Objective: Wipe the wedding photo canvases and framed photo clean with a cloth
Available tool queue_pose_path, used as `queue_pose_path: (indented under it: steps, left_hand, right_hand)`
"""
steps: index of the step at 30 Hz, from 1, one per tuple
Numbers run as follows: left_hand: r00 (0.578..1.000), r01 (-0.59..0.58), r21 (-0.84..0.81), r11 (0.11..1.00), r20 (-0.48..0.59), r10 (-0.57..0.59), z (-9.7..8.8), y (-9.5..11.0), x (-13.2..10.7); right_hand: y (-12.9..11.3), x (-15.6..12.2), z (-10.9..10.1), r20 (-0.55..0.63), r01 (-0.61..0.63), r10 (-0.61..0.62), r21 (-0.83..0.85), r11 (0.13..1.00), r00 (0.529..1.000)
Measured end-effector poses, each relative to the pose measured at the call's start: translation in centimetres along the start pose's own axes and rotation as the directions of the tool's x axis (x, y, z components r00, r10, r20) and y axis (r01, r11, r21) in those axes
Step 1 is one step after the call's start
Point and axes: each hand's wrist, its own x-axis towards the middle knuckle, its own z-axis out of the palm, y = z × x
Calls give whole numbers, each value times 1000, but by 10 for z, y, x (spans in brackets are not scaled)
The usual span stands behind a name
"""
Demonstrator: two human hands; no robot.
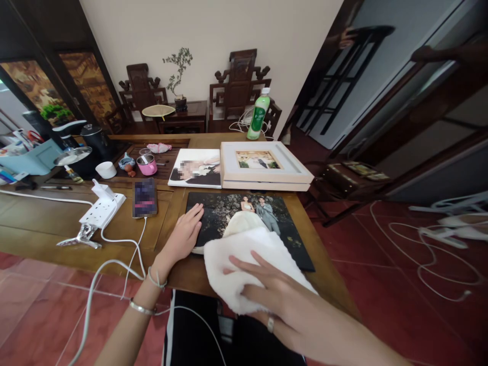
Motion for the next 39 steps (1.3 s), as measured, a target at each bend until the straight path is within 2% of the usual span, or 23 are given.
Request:
queue_pose_path:
  steps: [4, 8, 13, 17, 20, 25, 32, 36, 39]
  left_hand:
    - [1000, 19, 19, 1000, 20, -20, -1, 1, 0]
    - [1000, 9, 24, 1000, 29, -10, 0, -1, 0]
    - [1000, 6, 3, 1000, 14, -6, 1, -3, -1]
    - [1000, 7, 9, 1000, 10, -7, 2, -3, -1]
    - [1000, 1, 8, 1000, 8, -1, 2, -3, -1]
    - [1000, -4, 9, 1000, 5, 4, 3, -4, -1]
    - [1000, 11, 22, 1000, 17, -11, 2, -3, -1]
    - [1000, -10, 14, 1000, -4, 10, 4, -5, -2]
    - [1000, -18, 12, 1000, -6, 18, 4, -6, -2]
  right_hand:
    - [5, 7, -16, 1, -88, 88, 33, 996, 996]
    - [33, 35, -23, -72, -195, 194, -4, 981, 978]
    - [70, 79, -30, -213, -172, 141, -137, 976, 967]
    - [83, 104, -27, -286, -202, 136, -213, 956, 949]
    - [87, 111, -17, -311, -227, 142, -257, 939, 940]
    - [72, 97, 0, -290, -183, 85, -326, 927, 953]
    - [22, 38, 25, -207, -51, -6, -271, 961, 978]
    - [5, 9, 21, -115, 43, -60, -148, 988, 992]
    - [9, -3, 12, -84, 23, -33, -117, 993, 996]
